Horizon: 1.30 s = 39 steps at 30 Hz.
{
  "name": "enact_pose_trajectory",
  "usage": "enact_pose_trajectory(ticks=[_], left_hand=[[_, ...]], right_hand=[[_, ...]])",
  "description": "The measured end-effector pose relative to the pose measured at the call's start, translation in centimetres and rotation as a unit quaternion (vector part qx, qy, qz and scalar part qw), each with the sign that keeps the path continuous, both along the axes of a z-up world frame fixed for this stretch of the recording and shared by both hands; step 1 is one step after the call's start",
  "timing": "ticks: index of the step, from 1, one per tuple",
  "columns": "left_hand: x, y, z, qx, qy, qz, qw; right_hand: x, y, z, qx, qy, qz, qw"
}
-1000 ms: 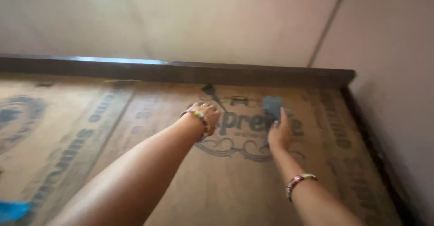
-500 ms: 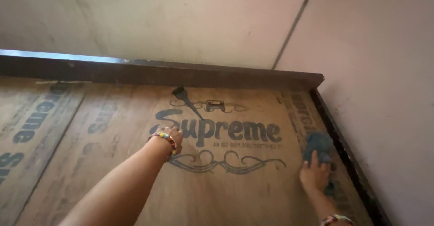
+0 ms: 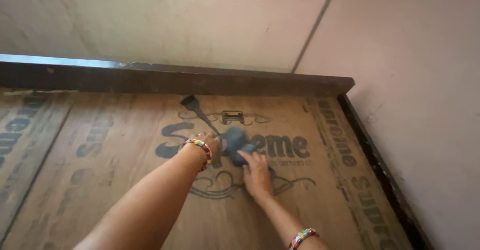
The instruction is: The person wipes a wooden floor with a blue cloth, moving methodically along the baseboard and across the surface. A spray bottle and another cloth are visible nearby, but the person uses only the blue cloth to clean the floor.
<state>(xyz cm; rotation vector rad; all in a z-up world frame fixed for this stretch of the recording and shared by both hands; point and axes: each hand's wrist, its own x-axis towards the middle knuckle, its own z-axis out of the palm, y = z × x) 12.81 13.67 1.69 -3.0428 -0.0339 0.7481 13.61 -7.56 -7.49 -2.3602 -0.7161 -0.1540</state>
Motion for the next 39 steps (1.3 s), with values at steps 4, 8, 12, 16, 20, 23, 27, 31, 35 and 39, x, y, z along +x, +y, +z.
enact_pose_trajectory(ticks=[4, 8, 12, 16, 20, 23, 27, 31, 35, 39], left_hand=[[1.0, -0.4, 0.3, -0.014, 0.002, 0.026, 1.000], [3.4, -0.4, -2.0, -0.076, -0.064, 0.130, 0.986], [4.6, -0.3, -2.9, -0.007, -0.055, 0.178, 0.982], [4.5, -0.1, -3.0, -0.042, -0.089, 0.203, 0.974], [5.8, 0.0, -4.3, -0.114, -0.195, 0.283, 0.932], [7.1, 0.9, -5.5, -0.137, -0.186, 0.352, 0.907], [7.4, 1.8, -5.2, -0.157, -0.171, 0.411, 0.882], [6.4, 2.3, -2.6, -0.208, -0.159, 0.479, 0.838], [5.7, 2.8, -0.5, -0.253, -0.125, 0.530, 0.799], [6.9, 4.3, -4.2, -0.292, -0.146, 0.566, 0.757]], right_hand=[[1.5, -1.3, 1.5, 0.063, -0.013, -0.071, 0.995], [7.0, -8.2, 1.1, 0.156, -0.126, -0.149, 0.968], [10.9, -17.2, -0.4, 0.013, -0.100, -0.345, 0.933], [13.4, -22.0, -2.7, -0.120, 0.034, -0.418, 0.900], [16.0, -21.3, -5.3, -0.141, 0.085, -0.397, 0.903], [16.7, -18.1, -5.9, -0.123, 0.105, -0.361, 0.918], [15.9, -10.1, -4.7, -0.167, 0.087, -0.270, 0.944], [11.1, -1.7, -2.1, -0.123, 0.017, -0.159, 0.979], [5.9, 3.2, 0.9, -0.057, 0.011, -0.035, 0.998], [3.7, 3.9, 2.6, -0.010, -0.011, 0.140, 0.990]])
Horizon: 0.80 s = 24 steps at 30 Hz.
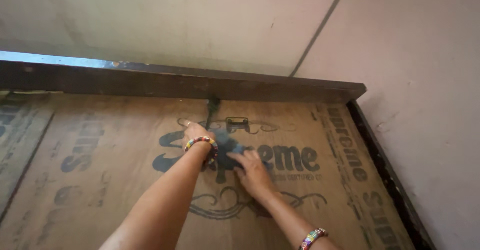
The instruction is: The person wipes a wooden floor with a blue cloth, moving methodically along the baseboard and across the surface. A spray bottle and another cloth are visible nearby, but the person uses only the blue cloth to clean the floor.
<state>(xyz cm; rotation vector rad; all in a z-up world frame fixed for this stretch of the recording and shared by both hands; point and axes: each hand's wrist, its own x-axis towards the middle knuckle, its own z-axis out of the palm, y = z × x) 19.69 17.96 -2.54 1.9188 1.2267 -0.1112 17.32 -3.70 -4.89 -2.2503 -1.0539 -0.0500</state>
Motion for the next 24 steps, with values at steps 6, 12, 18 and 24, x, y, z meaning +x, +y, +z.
enact_pose_trajectory(ticks=[6, 12, 18, 24], left_hand=[[4.0, 2.5, -6.3, 0.038, 0.009, -0.105, 0.994], [0.9, 2.7, -1.8, 0.021, 0.020, -0.137, 0.990], [-1.8, 3.7, -0.1, 0.006, -0.001, -0.117, 0.993], [-2.1, 4.2, -1.0, -0.003, -0.014, -0.131, 0.991]], right_hand=[[0.8, -3.6, -0.2, 0.070, -0.030, -0.228, 0.971], [3.4, -9.0, -3.3, -0.036, 0.026, -0.478, 0.877], [-1.4, -1.5, -3.9, -0.116, 0.084, -0.406, 0.903], [-5.3, 7.8, -1.5, -0.050, 0.024, -0.178, 0.982]])
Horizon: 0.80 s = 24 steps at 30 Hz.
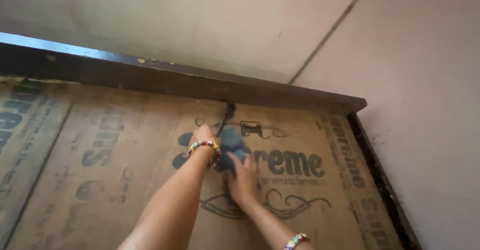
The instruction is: The person wipes a wooden floor with a blue cloth, moving methodically along the baseboard and across the surface. A spray bottle and another cloth are visible nearby, but the person uses only the blue cloth to clean the floor.
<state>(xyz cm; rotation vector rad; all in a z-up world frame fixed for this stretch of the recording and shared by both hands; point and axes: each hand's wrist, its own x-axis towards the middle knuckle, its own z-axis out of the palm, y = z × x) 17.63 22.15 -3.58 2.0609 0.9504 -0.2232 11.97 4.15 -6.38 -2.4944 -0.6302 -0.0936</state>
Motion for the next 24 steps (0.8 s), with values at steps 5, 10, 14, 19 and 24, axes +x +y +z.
enact_pose_trajectory(ticks=[5, 10, 14, 19, 24], left_hand=[[0.5, -2.0, -2.0, 0.010, -0.046, 0.019, 0.999], [4.4, -5.5, -3.3, 0.000, -0.044, -0.100, 0.994], [9.3, -10.9, -4.2, 0.102, -0.012, -0.379, 0.920], [10.8, -23.2, -5.9, 0.094, 0.042, -0.474, 0.874], [10.8, -32.4, -5.5, -0.001, -0.001, -0.452, 0.892]], right_hand=[[2.9, -0.5, 3.7, -0.038, 0.017, 0.064, 0.997], [9.9, -9.5, 9.3, 0.007, -0.075, 0.016, 0.997], [15.6, -16.8, 13.0, 0.038, -0.120, -0.098, 0.987], [23.8, -25.7, 10.8, 0.110, -0.063, -0.283, 0.951], [30.0, -35.7, 2.4, 0.103, -0.114, -0.318, 0.936]])
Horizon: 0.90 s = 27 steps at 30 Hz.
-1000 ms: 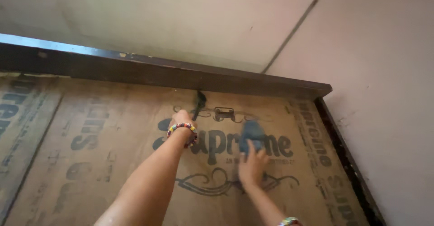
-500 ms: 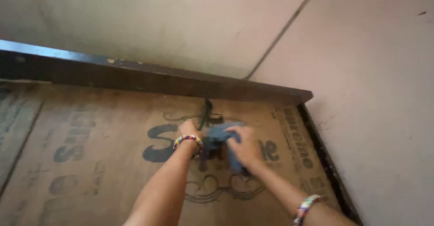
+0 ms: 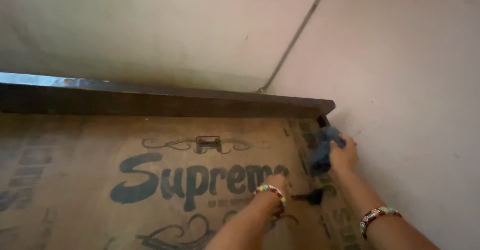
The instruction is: The person wipes a wooden floor with a blue cloth, moving methodically along the baseboard and across the surface. A spray bottle and another cloth are visible nearby, but the person uses only the blue cloth to clean the floor.
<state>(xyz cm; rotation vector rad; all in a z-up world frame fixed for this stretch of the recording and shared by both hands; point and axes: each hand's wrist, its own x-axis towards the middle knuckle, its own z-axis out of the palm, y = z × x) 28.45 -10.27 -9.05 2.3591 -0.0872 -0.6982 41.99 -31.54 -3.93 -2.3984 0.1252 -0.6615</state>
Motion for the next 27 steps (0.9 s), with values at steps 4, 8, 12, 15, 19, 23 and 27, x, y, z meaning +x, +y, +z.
enact_pose_trajectory(ticks=[4, 8, 12, 15, 19, 23, 27], left_hand=[[-1.3, 0.4, 1.2, -0.119, 0.009, 0.102, 0.988], [-1.5, 5.7, 4.5, 0.005, -0.078, 0.071, 0.994], [-1.3, 14.8, 5.9, -0.018, -0.095, 0.199, 0.975], [-1.4, 21.3, 4.8, -0.006, -0.168, 0.279, 0.945], [-3.1, 29.0, 3.3, 0.019, -0.124, 0.405, 0.906], [-5.6, 34.3, 2.5, 0.050, -0.133, 0.442, 0.885], [-8.1, 36.7, 3.8, 0.077, -0.091, 0.466, 0.877]], right_hand=[[4.2, -4.0, -4.8, -0.068, -0.026, 0.029, 0.997], [7.1, -1.6, -7.1, -0.128, 0.201, 0.055, 0.970], [6.9, 4.2, -10.1, -0.125, 0.298, 0.031, 0.946], [6.3, 9.0, -11.1, -0.126, 0.223, 0.048, 0.966], [4.0, 19.3, -10.9, -0.119, 0.206, 0.075, 0.968], [-0.1, 28.8, -10.0, -0.065, 0.220, 0.076, 0.970], [-4.7, 37.0, -8.9, -0.019, 0.183, 0.117, 0.976]])
